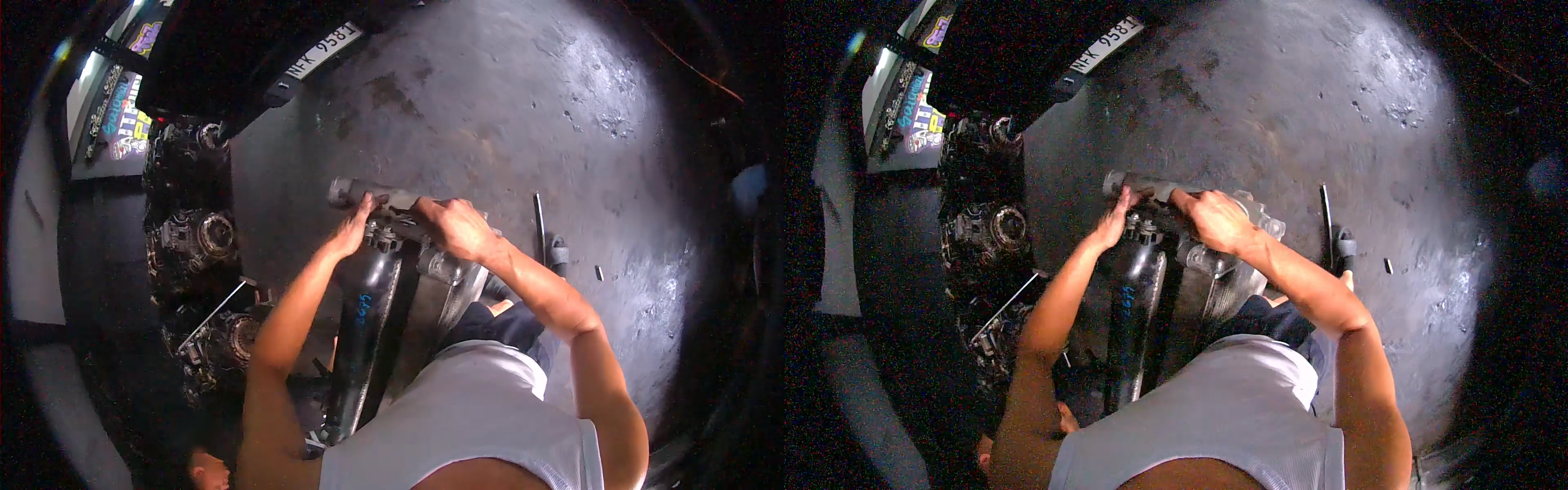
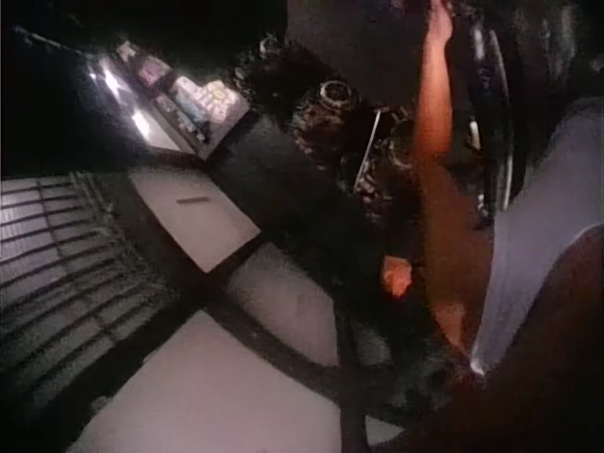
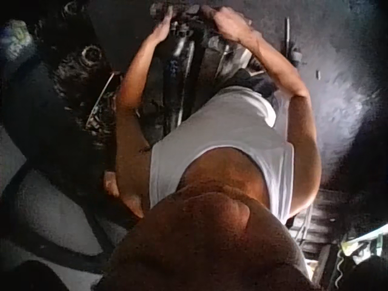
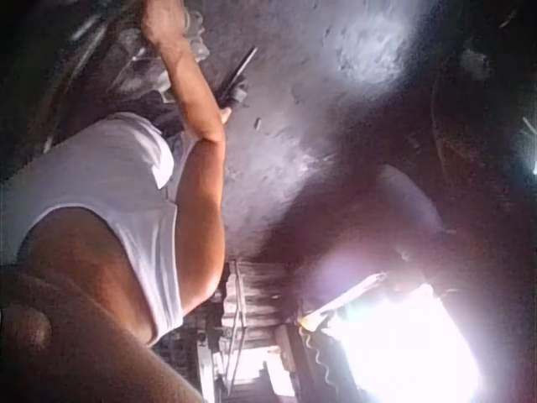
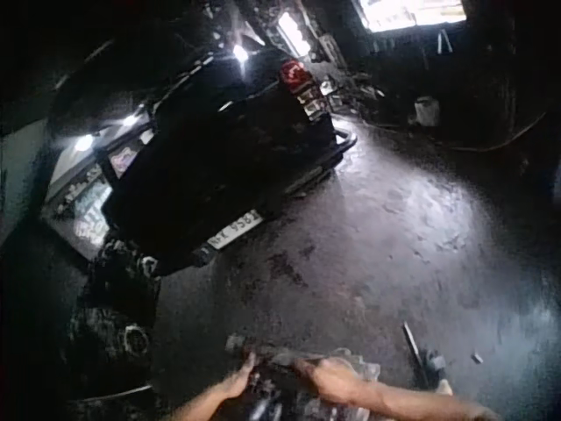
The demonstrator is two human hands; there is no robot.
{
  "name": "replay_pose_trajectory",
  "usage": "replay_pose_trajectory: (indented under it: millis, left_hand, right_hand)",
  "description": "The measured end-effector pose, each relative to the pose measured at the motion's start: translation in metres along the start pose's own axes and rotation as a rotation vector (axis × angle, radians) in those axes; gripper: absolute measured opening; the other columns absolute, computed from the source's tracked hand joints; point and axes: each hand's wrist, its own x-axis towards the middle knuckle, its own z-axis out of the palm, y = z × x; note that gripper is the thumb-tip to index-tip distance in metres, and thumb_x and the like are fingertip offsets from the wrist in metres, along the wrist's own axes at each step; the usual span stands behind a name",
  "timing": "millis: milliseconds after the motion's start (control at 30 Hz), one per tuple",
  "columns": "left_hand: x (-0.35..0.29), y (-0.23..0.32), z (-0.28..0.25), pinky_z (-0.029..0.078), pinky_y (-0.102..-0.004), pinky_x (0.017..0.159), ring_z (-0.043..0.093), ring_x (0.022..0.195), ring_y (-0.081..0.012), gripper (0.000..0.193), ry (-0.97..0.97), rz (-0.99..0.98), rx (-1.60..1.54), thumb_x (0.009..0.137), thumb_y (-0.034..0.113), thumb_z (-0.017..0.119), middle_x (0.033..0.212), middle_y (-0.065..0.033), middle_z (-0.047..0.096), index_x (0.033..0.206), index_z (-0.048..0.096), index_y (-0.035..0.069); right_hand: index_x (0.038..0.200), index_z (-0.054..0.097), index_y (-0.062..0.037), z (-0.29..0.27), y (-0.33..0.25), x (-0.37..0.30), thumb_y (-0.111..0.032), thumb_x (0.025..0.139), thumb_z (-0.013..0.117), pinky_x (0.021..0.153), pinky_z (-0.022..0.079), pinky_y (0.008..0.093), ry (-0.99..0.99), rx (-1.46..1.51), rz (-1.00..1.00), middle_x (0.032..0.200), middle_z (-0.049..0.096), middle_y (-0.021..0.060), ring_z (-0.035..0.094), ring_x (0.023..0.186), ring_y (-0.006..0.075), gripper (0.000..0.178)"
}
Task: The person manipulates an automotive radiator, using a wrench to loosen and remove bolts from the mounting brackets while another person assists by holding the unit. They move around the radiator to access different mounting points, handling the bolts and the metal brackets by hand after loosening them with the tool.
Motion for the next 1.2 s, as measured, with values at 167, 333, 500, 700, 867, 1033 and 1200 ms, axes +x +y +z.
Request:
replay_pose_trajectory:
  millis: [167,333,500,700,867,1033,1200]
  left_hand:
    - [-0.011,0.021,0.013,0.018,-0.0331,0.111,0.029,0.134,-0.0271,0.086,0.181,-0.033,-0.006,0.089,0.068,0.022,0.142,-0.0186,0.036,0.135,0.038,-0.003]
    - [-0.013,0.026,0.021,0.04,-0.0462,0.09,0.052,0.107,-0.0434,0.076,0.321,0.045,0.21,0.09,0.063,0.022,0.11,-0.0286,0.057,0.109,0.058,-0.001]
    - [0.002,-0.01,0.025,0.043,-0.0489,0.08,0.056,0.091,-0.0454,0.057,0.377,0.223,0.251,0.094,0.044,0.029,0.093,-0.0297,0.06,0.091,0.061,-0.004]
    - [0.001,-0.005,0.023,0.044,-0.0474,0.078,0.057,0.088,-0.0442,0.038,0.353,0.337,0.433,0.091,0.022,0.031,0.092,-0.0281,0.06,0.089,0.059,-0.004]
    - [-0.005,0.005,0.021,0.044,-0.0479,0.08,0.057,0.088,-0.0452,0.04,0.349,0.231,0.584,0.09,0.027,0.034,0.092,-0.0283,0.06,0.09,0.06,-0.004]
    - [0.002,-0.011,0.022,0.044,-0.0436,0.086,0.058,0.094,-0.0412,0.042,0.327,0.164,0.339,0.09,0.029,0.034,0.096,-0.0243,0.063,0.093,0.064,0.0]
    - [0.008,-0.01,0.019,0.041,-0.0363,0.094,0.058,0.105,-0.0314,0.044,0.116,0.264,0.25,0.092,0.033,0.032,0.109,-0.0154,0.063,0.108,0.062,0.005]
  right_hand:
    - [0.103,0.05,-0.0021,0.004,-0.008,0.019,-0.007,0.076,0.052,0.067,0.047,0.0507,-0.11,-0.131,-0.108,0.076,0.062,0.0245,0.06,0.076,0.0422,0.027]
    - [0.102,0.052,-0.0032,0.008,-0.012,0.028,-0.008,0.078,0.053,0.066,0.048,0.0485,-0.129,-0.195,-0.172,0.078,0.062,0.0218,0.061,0.077,0.0405,0.025]
    - [0.103,0.053,-0.0045,0.011,-0.029,0.045,-0.013,0.08,0.053,0.064,0.048,0.0461,-0.246,-0.331,-0.179,0.077,0.063,0.0195,0.061,0.074,0.0392,0.024]
    - [0.071,0.066,-0.0021,0.019,-0.024,0.057,-0.011,0.073,0.056,0.065,0.053,0.0437,-0.207,-0.384,-0.274,0.073,0.065,0.0183,0.065,0.072,0.0355,0.013]
    - [0.078,0.065,-0.0043,0.022,-0.023,0.024,-0.016,0.075,0.057,0.063,0.051,0.0429,-0.24,-0.509,-0.171,0.073,0.065,0.0167,0.065,0.07,0.0336,0.015]
    - [0.088,0.064,-0.0082,0.012,0.013,0.009,-0.019,0.079,0.055,0.066,0.049,0.0446,-0.304,-0.407,0.073,0.08,0.064,0.0167,0.063,0.079,0.0356,0.017]
    - [0.112,0.061,-0.0141,0.031,0.082,0.004,-0.012,0.084,0.05,0.072,0.05,0.0454,-0.416,-0.361,0.105,0.094,0.06,0.0186,0.061,0.085,0.0368,0.03]
